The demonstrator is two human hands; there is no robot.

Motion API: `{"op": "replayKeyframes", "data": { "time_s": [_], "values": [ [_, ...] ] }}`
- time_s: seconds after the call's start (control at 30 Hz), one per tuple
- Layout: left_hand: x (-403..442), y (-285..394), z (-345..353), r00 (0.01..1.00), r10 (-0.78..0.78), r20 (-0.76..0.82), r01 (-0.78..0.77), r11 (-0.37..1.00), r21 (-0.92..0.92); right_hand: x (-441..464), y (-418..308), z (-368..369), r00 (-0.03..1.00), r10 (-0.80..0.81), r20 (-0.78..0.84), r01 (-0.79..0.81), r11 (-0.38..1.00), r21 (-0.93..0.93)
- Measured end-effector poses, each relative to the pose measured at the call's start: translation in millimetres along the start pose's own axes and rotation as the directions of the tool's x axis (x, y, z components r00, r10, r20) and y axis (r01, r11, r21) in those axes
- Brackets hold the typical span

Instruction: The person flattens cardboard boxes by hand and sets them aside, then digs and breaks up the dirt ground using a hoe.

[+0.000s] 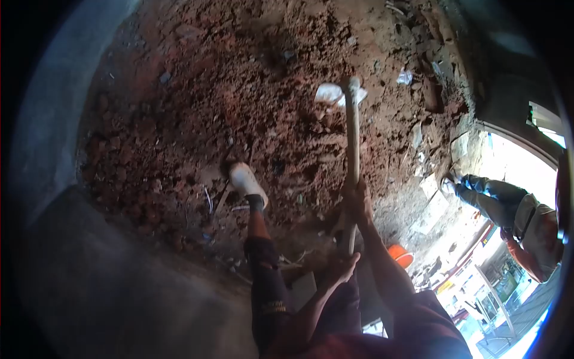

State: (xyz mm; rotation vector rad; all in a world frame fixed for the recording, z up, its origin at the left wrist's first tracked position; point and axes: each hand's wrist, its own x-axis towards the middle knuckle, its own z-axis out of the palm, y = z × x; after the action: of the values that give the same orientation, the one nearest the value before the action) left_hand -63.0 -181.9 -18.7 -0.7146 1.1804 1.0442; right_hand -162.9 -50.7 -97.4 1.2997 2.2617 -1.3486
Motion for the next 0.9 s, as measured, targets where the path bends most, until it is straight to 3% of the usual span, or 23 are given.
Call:
{"op": "replayKeyframes", "data": {
  "time_s": [0.03, 0.07, 0.1, 0.13, 0.2, 0.27, 0.3, 0.33, 0.37, 0.4, 0.43, 0.47, 0.5, 0.57, 0.6, 0.63, 0.73, 0.77, 0.8, 0.83, 0.9],
  "values": [
    [13.1, 30.0, -2.9, 0.962, 0.263, -0.067, -0.258, 0.963, 0.082, 21.7, -29.2, -8.5, 0.998, -0.054, -0.018, 0.052, 0.995, -0.081],
    [20.1, 53.1, -5.8, 0.867, 0.486, -0.114, -0.464, 0.869, 0.174, 37.6, -52.2, -17.6, 0.999, -0.04, 0.037, 0.037, 0.996, 0.084],
    [21.9, 89.3, -11.0, 0.895, 0.442, -0.063, -0.434, 0.894, 0.116, 56.5, -62.6, -20.6, 0.995, -0.027, 0.093, 0.003, 0.97, 0.244],
    [58.6, 94.1, -13.8, 0.824, 0.565, -0.05, -0.517, 0.784, 0.343, 84.9, -54.8, -15.9, 0.993, -0.095, 0.07, 0.066, 0.941, 0.332],
    [77.7, 105.6, -18.6, 0.876, 0.482, -0.028, -0.46, 0.851, 0.252, 104.7, -31.9, -5.3, 0.987, -0.158, 0.035, 0.129, 0.9, 0.417],
    [70.6, 96.6, -20.8, 0.948, 0.319, 0.004, -0.316, 0.939, 0.137, 99.1, -10.5, 9.3, 0.997, -0.014, 0.073, -0.015, 0.925, 0.379],
    [52.8, 76.1, -20.1, 0.972, 0.236, -0.001, -0.233, 0.962, 0.142, 85.3, 32.3, 13.0, 0.978, 0.021, 0.206, -0.082, 0.952, 0.296],
    [29.5, 55.4, -19.6, 0.987, 0.159, -0.008, -0.156, 0.977, 0.143, 47.0, 30.8, 17.5, 0.988, 0.112, 0.109, -0.12, 0.99, 0.076],
    [1.5, 38.8, -19.2, 0.995, 0.104, -0.009, -0.102, 0.984, 0.144, 27.4, 93.1, 33.6, 0.991, 0.11, 0.081, -0.109, 0.994, -0.017],
    [4.0, -13.1, -13.7, 0.982, 0.184, -0.043, -0.177, 0.975, 0.133, -9.0, 82.5, 33.4, 0.999, 0.039, 0.013, -0.038, 0.993, -0.115],
    [6.5, -65.2, -8.3, 0.962, 0.263, -0.077, -0.252, 0.959, 0.129, -34.4, 82.9, 24.6, 0.96, 0.249, 0.129, -0.253, 0.967, 0.015],
    [-28.2, -60.3, -11.3, 0.985, -0.157, 0.068, 0.16, 0.986, -0.052, -55.8, 60.2, 12.7, 0.94, 0.282, 0.19, -0.305, 0.947, 0.104],
    [-53.2, -53.3, -13.3, 0.981, -0.183, 0.069, 0.186, 0.981, -0.055, -76.9, 33.6, 0.5, 0.916, 0.313, 0.25, -0.363, 0.913, 0.185],
    [-65.4, -27.1, -21.7, 0.997, -0.071, 0.004, 0.071, 0.997, -0.037, -80.3, 8.0, -4.1, 0.903, 0.329, 0.278, -0.419, 0.82, 0.39],
    [-50.9, -24.9, -27.0, 0.998, -0.066, 0.003, 0.066, 0.997, -0.033, -67.2, 4.3, 4.3, 0.93, 0.332, 0.16, -0.368, 0.86, 0.354],
    [-30.4, -28.4, -32.0, 0.988, 0.153, -0.036, -0.148, 0.983, 0.113, -52.2, 1.7, 5.1, 0.937, 0.317, 0.145, -0.348, 0.86, 0.374],
    [15.9, 14.9, -47.6, 0.786, 0.611, -0.09, -0.584, 0.783, 0.214, 11.8, -10.9, 9.4, 0.975, 0.166, 0.149, -0.214, 0.887, 0.41],
    [29.5, 34.8, -58.3, 0.743, 0.663, -0.091, -0.619, 0.733, 0.283, 21.7, -43.6, 10.3, 0.986, 0.109, 0.124, -0.157, 0.85, 0.502],
    [37.1, 55.8, -70.1, 0.696, 0.712, -0.087, -0.648, 0.676, 0.351, 39.4, -49.5, 19.8, 0.979, 0.143, 0.148, -0.2, 0.829, 0.523],
    [36.5, 71.2, -84.2, 0.698, 0.711, -0.083, -0.646, 0.676, 0.355, 46.9, -50.2, 33.2, 0.978, 0.147, 0.146, -0.202, 0.826, 0.526],
    [25.3, 96.6, -109.7, 0.943, 0.333, 0.019, -0.329, 0.919, 0.217, 48.6, -40.7, 62.8, 0.984, 0.161, 0.073, -0.175, 0.837, 0.518]
  ]
}}
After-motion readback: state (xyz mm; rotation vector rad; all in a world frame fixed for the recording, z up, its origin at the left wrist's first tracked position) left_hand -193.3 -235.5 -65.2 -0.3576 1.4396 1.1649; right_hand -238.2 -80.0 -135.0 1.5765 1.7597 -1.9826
